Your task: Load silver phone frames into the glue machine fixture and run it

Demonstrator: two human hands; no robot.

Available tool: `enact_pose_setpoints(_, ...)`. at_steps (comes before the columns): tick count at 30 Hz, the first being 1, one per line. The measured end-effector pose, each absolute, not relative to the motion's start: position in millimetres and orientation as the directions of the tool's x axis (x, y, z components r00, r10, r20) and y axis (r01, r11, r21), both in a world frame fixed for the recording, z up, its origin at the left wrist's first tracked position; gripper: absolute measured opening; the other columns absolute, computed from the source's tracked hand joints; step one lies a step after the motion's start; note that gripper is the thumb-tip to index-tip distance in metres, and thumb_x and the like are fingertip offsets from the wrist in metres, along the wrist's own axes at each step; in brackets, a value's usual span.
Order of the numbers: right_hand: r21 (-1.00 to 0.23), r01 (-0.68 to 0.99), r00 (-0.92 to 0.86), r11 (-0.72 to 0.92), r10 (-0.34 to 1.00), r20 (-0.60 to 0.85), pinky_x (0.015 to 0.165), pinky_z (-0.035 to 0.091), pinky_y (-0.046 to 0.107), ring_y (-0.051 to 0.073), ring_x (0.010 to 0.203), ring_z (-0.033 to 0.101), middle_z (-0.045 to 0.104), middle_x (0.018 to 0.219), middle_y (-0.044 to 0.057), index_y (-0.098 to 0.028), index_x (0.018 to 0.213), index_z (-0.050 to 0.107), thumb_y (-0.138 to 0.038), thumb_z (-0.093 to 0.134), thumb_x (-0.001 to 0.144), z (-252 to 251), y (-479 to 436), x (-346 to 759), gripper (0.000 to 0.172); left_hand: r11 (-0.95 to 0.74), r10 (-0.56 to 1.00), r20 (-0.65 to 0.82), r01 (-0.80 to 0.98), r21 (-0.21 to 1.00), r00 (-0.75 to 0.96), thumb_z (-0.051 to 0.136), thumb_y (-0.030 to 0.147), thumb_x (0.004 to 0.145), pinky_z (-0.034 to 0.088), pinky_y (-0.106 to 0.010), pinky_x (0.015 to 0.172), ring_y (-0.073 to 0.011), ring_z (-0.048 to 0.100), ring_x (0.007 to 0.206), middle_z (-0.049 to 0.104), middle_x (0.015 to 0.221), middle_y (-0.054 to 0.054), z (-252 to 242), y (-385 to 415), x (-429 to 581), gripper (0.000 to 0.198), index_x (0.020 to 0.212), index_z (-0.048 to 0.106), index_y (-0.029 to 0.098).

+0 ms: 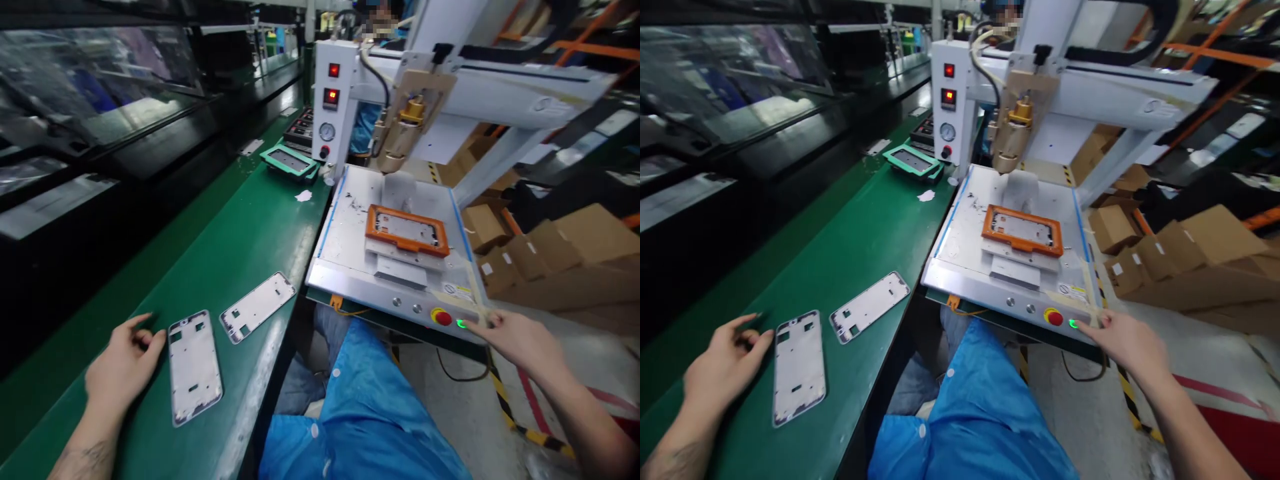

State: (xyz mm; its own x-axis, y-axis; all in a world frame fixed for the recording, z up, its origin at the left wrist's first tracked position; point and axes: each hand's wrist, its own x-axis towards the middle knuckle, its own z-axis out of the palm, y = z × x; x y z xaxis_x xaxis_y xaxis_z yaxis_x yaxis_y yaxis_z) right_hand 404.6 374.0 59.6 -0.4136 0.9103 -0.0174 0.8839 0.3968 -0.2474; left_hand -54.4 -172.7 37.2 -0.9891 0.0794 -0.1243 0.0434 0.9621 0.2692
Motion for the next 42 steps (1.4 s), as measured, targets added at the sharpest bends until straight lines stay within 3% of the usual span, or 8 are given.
enact_pose_setpoints(3,-0.271,0.780,-0.501,0.564,0.823,0.269,0.051,0.042,0.055,0.034,0.049,0.051,0.047,0.049,0.007,-0.031,0.055,0.032,-0.079,0.059,0.074,82,337,351,0.058,0.944,0.145,-0.069,0.117,0.310,-0.987,0.049,0.054,0.091,0.044,-0.032,0.067,-0.0235,0.070,0.085,0.071,0.095,0.000,36,-170,-53,0.049,0.132,0.050,0.028)
enact_pose_setpoints(6,-0.362,0.288,-0.798,0.887,0.431,0.421,0.081,0.057,0.057,0.037,0.087,0.069,0.070,0.088,0.011,-0.037,0.085,0.058,-0.065,0.066,0.083,82,280,253,0.030,0.907,0.167,0.003,0.155,0.392,-0.986,0.055,0.048,0.090,0.040,-0.031,0.067,-0.0236,0.068,0.082,0.070,0.087,0.000,31,-172,-54,0.047,0.131,0.056,0.024)
enact_pose_setpoints(10,-0.348,-0.280,-0.946,0.895,-0.195,0.260,0.119,0.040,0.064,0.042,0.145,0.046,0.049,0.158,0.017,-0.027,0.145,0.052,-0.053,0.079,0.079,52,214,112,0.076,0.862,0.160,0.040,0.159,0.482,-0.986,0.058,0.040,0.089,0.043,-0.031,0.071,-0.0205,0.068,0.081,0.071,0.085,0.002,25,-178,-56,0.043,0.129,0.057,0.025)
enact_pose_setpoints(15,-0.290,-0.479,-0.874,0.829,-0.482,0.065,0.115,0.041,0.060,0.041,0.133,0.057,0.060,0.146,0.019,-0.020,0.159,0.036,-0.056,0.083,0.077,31,203,-2,0.101,0.793,0.129,0.069,0.144,0.591,-0.989,0.058,0.037,0.092,0.045,-0.030,0.073,-0.0177,0.067,0.076,0.071,0.085,0.003,19,-183,-62,0.041,0.131,0.055,0.025)
enact_pose_setpoints(18,-0.199,-0.427,-0.904,0.882,-0.424,0.060,0.108,0.045,0.057,0.042,0.124,0.062,0.065,0.138,0.021,-0.015,0.157,0.040,-0.061,0.078,0.081,35,207,-54,0.096,0.763,0.092,0.082,0.123,0.634,-0.992,0.059,0.036,0.092,0.044,-0.030,0.072,-0.0179,0.068,0.077,0.071,0.083,0.003,18,-183,-66,0.037,0.128,0.056,0.025)
enact_pose_setpoints(23,-0.181,-0.093,-0.985,0.979,-0.064,0.158,0.102,0.048,0.057,0.045,0.124,0.058,0.064,0.140,0.023,-0.013,0.160,0.032,-0.062,0.074,0.084,39,171,-144,0.099,0.723,0.081,0.085,0.117,0.681,-0.993,0.061,0.032,0.092,0.044,-0.031,0.072,-0.0185,0.068,0.077,0.070,0.080,0.004,18,-182,-67,0.033,0.125,0.059,0.027)
enact_pose_setpoints(34,-0.202,-0.098,-0.993,0.975,-0.082,0.086,0.107,0.039,0.058,0.043,0.123,0.059,0.066,0.133,0.024,-0.014,0.157,0.035,-0.062,0.074,0.088,46,49,-255,0.093,0.685,0.087,0.086,0.122,0.718,-0.993,0.062,0.028,0.092,0.043,-0.032,0.071,-0.0178,0.067,0.075,0.069,0.079,0.005,16,-182,-67,0.032,0.124,0.060,0.027)
enact_pose_setpoints(42,-0.284,-0.165,-0.839,0.945,0.017,0.544,0.113,0.035,0.057,0.039,0.133,0.050,0.058,0.142,0.023,-0.013,0.140,0.053,-0.051,0.067,0.085,15,69,-217,0.069,0.669,0.072,0.113,0.132,0.731,-0.991,0.062,0.026,0.091,0.046,-0.028,0.072,-0.0147,0.066,0.074,0.070,0.079,0.007,18,-179,-62,0.033,0.124,0.061,0.026)
